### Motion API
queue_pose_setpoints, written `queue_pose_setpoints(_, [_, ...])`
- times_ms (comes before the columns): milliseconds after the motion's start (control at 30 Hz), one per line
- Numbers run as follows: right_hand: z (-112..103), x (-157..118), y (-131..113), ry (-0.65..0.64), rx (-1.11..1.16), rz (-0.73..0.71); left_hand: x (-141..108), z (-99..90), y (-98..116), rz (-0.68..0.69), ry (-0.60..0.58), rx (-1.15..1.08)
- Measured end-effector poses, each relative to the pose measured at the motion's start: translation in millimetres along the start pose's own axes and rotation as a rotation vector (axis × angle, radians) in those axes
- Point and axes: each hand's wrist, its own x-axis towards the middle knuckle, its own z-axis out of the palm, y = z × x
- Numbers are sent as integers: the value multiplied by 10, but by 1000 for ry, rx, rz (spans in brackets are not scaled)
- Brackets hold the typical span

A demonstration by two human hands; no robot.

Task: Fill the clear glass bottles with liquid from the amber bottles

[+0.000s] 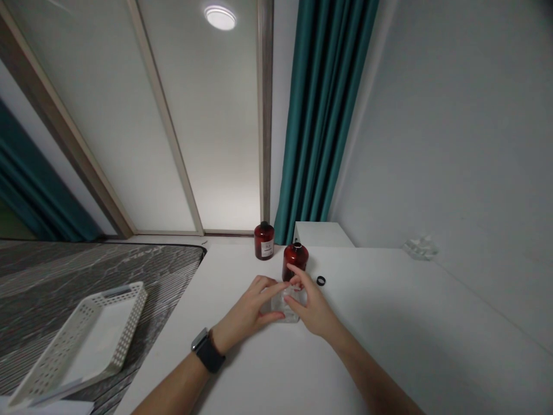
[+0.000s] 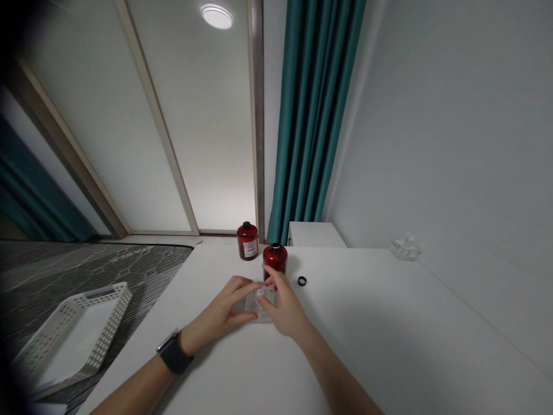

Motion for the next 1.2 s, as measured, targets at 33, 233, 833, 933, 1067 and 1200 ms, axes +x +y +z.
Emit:
queue_pose_setpoints(33, [7, -3, 1, 13, -15, 2, 1, 1, -1, -2, 0, 2])
queue_pose_setpoints(233, [3, -1, -12, -67, 23, -24, 4, 14, -15, 2, 7, 8])
queue_pose_setpoints(833, [16, -1, 12, 4, -65, -63, 10, 15, -7, 0, 28, 5])
queue_pose_setpoints(933, [3, -4, 8, -27, -37, -66, 8, 19, -17, -3, 25, -1])
queue_pose_setpoints(1067, [26, 2, 5, 4, -64, -49, 10, 25, -22, 14, 34, -3])
queue_pose_setpoints(1200, [16, 2, 1, -14, -80, -61, 15, 26, -24, 16, 31, 5])
